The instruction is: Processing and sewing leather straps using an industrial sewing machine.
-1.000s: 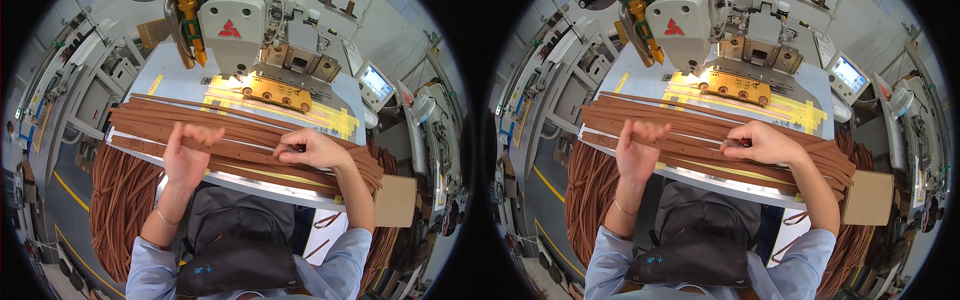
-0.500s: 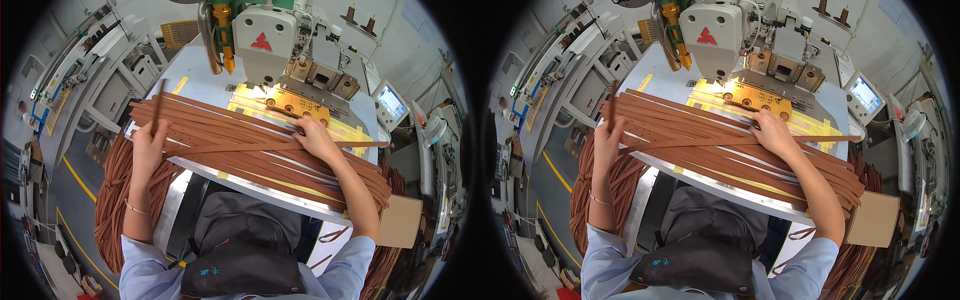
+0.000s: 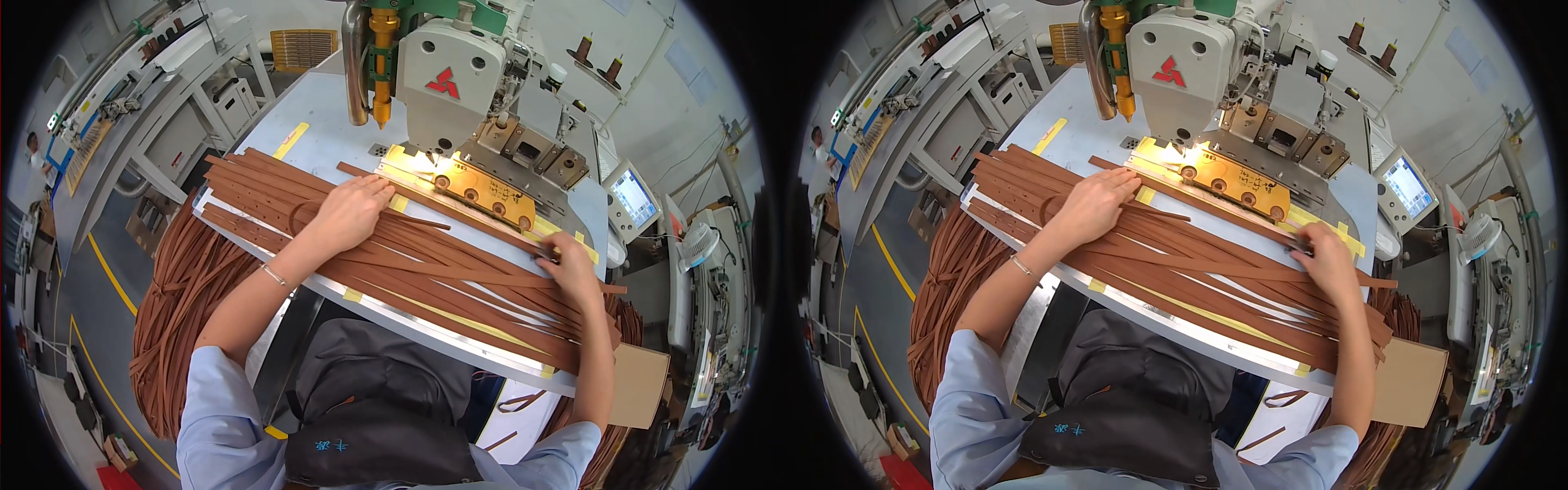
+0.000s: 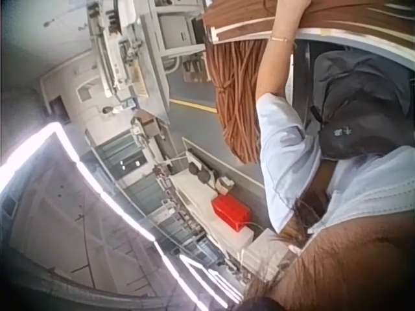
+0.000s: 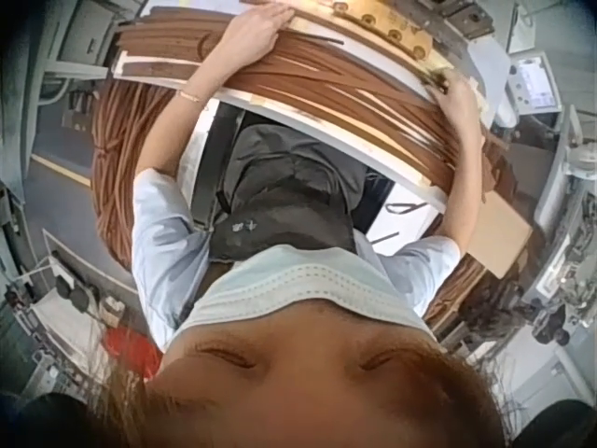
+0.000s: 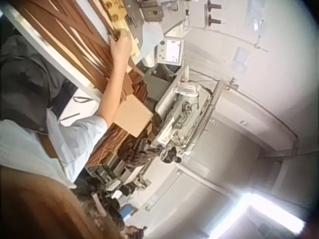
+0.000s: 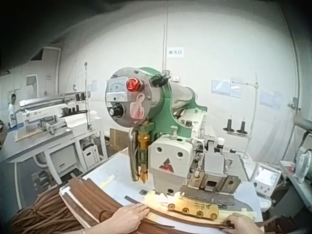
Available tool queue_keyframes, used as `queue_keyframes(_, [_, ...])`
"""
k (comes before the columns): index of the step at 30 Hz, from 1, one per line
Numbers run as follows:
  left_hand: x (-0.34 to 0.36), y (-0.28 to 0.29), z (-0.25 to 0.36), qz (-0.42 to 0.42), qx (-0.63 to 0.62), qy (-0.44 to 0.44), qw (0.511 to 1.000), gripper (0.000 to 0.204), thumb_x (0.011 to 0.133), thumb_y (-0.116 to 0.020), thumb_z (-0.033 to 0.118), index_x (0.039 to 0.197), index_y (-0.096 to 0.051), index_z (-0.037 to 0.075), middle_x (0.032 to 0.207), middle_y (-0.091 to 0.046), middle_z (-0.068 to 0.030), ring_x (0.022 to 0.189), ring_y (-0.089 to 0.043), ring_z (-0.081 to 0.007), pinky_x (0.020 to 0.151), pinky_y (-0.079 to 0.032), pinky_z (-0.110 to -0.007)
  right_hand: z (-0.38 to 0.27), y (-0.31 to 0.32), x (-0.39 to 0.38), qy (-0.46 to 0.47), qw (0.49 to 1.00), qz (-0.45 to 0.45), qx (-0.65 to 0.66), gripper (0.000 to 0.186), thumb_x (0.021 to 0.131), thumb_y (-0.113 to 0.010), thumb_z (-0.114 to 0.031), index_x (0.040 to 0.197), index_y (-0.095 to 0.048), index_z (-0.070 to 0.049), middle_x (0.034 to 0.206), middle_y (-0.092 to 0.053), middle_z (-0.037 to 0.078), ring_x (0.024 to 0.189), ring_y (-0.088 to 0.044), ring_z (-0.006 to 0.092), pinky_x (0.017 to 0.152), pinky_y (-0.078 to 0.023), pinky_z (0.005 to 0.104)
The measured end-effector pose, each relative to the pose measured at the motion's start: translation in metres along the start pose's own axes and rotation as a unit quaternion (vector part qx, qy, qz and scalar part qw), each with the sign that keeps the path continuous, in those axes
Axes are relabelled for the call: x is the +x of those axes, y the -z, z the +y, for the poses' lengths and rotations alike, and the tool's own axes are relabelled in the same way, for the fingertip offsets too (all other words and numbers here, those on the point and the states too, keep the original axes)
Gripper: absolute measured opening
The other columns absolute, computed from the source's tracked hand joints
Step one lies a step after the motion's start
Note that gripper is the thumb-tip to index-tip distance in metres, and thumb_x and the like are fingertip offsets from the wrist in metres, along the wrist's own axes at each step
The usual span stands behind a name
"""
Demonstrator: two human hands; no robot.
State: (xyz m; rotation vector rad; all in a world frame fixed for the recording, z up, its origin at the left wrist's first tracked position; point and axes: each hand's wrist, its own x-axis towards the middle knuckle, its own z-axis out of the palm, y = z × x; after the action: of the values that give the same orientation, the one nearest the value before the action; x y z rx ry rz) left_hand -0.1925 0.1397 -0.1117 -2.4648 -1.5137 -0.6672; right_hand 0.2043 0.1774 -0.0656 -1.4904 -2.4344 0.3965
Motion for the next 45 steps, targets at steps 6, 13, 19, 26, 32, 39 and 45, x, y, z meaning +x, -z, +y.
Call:
queue_keyframes(6, [0.004, -0.021, 0.007, 0.024, 0.031, -0.013, 0.999, 0.036, 0.075, -0.060, 0.002, 0.110, -0.064, -0.005, 0.120, -0.063, -0.0179, 0.116, -0.058, -0.0290, 0.099, -0.046, -0.037, 0.001, -0.006, 0.003, 0.052, 0.998, 0.022, 0.014, 0.024, 0.072, -0.069, 0.002, 0.094, -0.060, 0.002, 0.088, -0.059, 0.014, 0.077, -0.061, 0.0289, 0.068, -0.050, 0.0353])
queue_keyframes(13, [0.009, -0.018, 0.013, -0.004, -0.026, 0.001, 1.000, 0.037, 0.078, -0.064, 0.006, 0.113, -0.063, -0.004, 0.123, -0.062, -0.0170, 0.120, -0.055, -0.0289, 0.102, -0.044, -0.038, 0.037, 0.012, -0.022, 0.013, 0.996, 0.083, -0.016, 0.029, 0.068, -0.067, 0.004, 0.097, -0.062, 0.002, 0.088, -0.059, 0.013, 0.072, -0.061, 0.0295, 0.065, -0.050, 0.0358])
queue_keyframes(19, [0.009, -0.019, 0.011, -0.050, -0.035, 0.014, 0.998, 0.055, 0.077, -0.068, 0.009, 0.127, -0.053, -0.006, 0.136, -0.051, -0.0192, 0.131, -0.044, -0.0297, 0.109, -0.036, -0.038, 0.040, 0.014, -0.022, 0.006, 0.997, 0.075, -0.021, 0.030, 0.068, -0.066, 0.004, 0.098, -0.063, 0.002, 0.087, -0.058, 0.014, 0.070, -0.060, 0.0286, 0.065, -0.049, 0.0352])
queue_keyframes(26, [0.010, -0.019, 0.012, -0.071, -0.029, 0.027, 0.997, 0.061, 0.080, -0.066, 0.015, 0.135, -0.046, -0.003, 0.141, -0.045, -0.0188, 0.133, -0.041, -0.0307, 0.112, -0.031, -0.040, 0.050, 0.010, -0.011, 0.025, 0.997, 0.076, -0.016, 0.025, 0.070, -0.065, 0.002, 0.095, -0.061, 0.003, 0.084, -0.057, 0.014, 0.068, -0.059, 0.0276, 0.064, -0.048, 0.0323])
queue_keyframes(32, [0.015, -0.013, 0.012, -0.106, -0.027, 0.042, 0.993, 0.062, 0.084, -0.065, 0.024, 0.140, -0.044, 0.008, 0.145, -0.043, -0.0102, 0.135, -0.036, -0.0271, 0.108, -0.031, -0.044, 0.047, 0.008, -0.010, 0.007, 0.997, 0.061, -0.043, 0.028, 0.068, -0.067, 0.004, 0.095, -0.063, 0.002, 0.085, -0.059, 0.013, 0.071, -0.061, 0.0291, 0.066, -0.050, 0.0354])
queue_keyframes(39, [0.016, -0.013, 0.012, -0.122, 0.019, 0.045, 0.991, 0.061, 0.085, -0.064, 0.030, 0.140, -0.044, 0.011, 0.144, -0.043, -0.0082, 0.135, -0.035, -0.0268, 0.102, -0.032, -0.054, 0.025, 0.019, -0.027, 0.026, 0.990, 0.101, -0.100, 0.041, 0.060, -0.074, 0.003, 0.097, -0.059, -0.003, 0.094, -0.057, 0.011, 0.079, -0.062, 0.0325, 0.066, -0.051, 0.0397])
queue_keyframes(45, [0.019, -0.014, 0.012, -0.123, 0.021, 0.045, 0.991, 0.060, 0.086, -0.063, 0.030, 0.140, -0.045, 0.014, 0.143, -0.042, -0.0048, 0.134, -0.037, -0.0279, 0.095, -0.037, -0.056, 0.044, 0.007, -0.023, 0.041, 0.981, 0.112, -0.154, 0.037, 0.063, -0.074, 0.000, 0.097, -0.059, -0.003, 0.097, -0.057, 0.012, 0.080, -0.061, 0.0344, 0.065, -0.050, 0.0426])
